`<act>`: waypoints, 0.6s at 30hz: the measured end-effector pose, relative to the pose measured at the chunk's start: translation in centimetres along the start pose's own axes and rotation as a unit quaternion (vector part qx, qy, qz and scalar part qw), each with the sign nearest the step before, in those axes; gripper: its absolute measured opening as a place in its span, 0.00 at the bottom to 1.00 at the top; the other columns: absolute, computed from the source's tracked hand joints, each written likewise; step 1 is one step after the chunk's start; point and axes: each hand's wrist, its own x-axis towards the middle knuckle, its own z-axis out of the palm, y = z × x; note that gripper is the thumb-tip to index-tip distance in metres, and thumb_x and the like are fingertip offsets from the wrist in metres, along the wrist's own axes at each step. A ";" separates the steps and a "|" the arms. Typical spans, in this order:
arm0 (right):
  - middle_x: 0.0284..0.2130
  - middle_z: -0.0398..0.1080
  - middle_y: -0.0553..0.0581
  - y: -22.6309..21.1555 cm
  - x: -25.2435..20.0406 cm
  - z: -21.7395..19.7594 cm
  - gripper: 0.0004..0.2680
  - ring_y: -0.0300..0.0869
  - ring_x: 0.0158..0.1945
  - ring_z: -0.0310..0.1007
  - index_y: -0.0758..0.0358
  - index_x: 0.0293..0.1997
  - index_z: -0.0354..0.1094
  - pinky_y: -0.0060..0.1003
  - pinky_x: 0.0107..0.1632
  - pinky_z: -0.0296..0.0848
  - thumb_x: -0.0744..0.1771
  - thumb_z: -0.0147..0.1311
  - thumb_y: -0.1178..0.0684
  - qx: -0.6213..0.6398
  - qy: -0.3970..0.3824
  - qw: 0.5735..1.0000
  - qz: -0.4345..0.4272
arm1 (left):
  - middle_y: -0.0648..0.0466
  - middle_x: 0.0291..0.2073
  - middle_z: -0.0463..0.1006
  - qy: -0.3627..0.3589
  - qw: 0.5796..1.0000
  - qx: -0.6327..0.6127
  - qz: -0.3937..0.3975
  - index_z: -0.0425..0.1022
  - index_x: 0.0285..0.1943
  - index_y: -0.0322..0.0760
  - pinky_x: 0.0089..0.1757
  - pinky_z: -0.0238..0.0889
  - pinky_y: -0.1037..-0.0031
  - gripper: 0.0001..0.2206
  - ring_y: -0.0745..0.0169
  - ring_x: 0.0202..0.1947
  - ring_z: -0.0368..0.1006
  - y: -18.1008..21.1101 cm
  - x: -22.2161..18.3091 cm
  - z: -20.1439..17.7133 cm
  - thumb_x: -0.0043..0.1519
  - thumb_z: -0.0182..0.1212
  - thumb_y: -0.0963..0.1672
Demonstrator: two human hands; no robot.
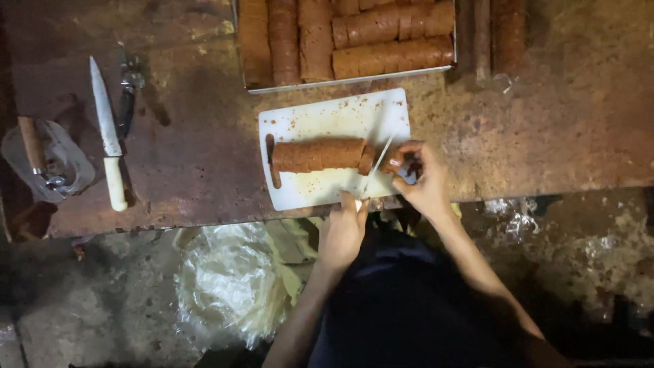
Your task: Slicing long bread rolls into smaller pieces on a cutting board and arranging them in a tray.
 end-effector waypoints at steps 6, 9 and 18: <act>0.53 0.66 0.71 -8.4 3.3 -1.4 0.33 0.73 0.53 0.70 0.56 0.66 0.61 0.64 0.55 0.70 0.54 0.72 0.56 -0.093 -0.177 0.980 0.001 | 0.30 0.25 0.78 0.315 0.942 0.012 -0.114 0.68 0.64 0.26 0.31 0.72 0.53 0.27 0.31 0.30 0.78 -11.5 -0.1 3.8 0.64 0.61 0.52; 0.57 0.59 0.73 -12.6 4.3 -0.8 0.33 0.76 0.57 0.66 0.57 0.67 0.58 0.66 0.59 0.69 0.55 0.72 0.58 -0.168 -0.251 0.953 -0.017 | 0.23 0.33 0.77 0.214 0.917 -0.170 -0.290 0.63 0.55 0.30 0.46 0.66 0.37 0.27 0.18 0.41 0.75 -7.7 -0.1 -7.7 0.69 0.51 0.58; 0.52 0.66 0.60 -10.1 5.3 1.3 0.23 0.60 0.55 0.71 0.56 0.63 0.65 0.53 0.52 0.77 0.61 0.66 0.55 -0.299 -0.281 0.911 -0.022 | 0.41 0.51 0.63 0.335 0.926 -0.002 -0.173 0.59 0.61 0.35 0.47 0.73 0.49 0.27 0.33 0.52 0.67 -10.6 4.4 -8.6 0.63 0.64 0.53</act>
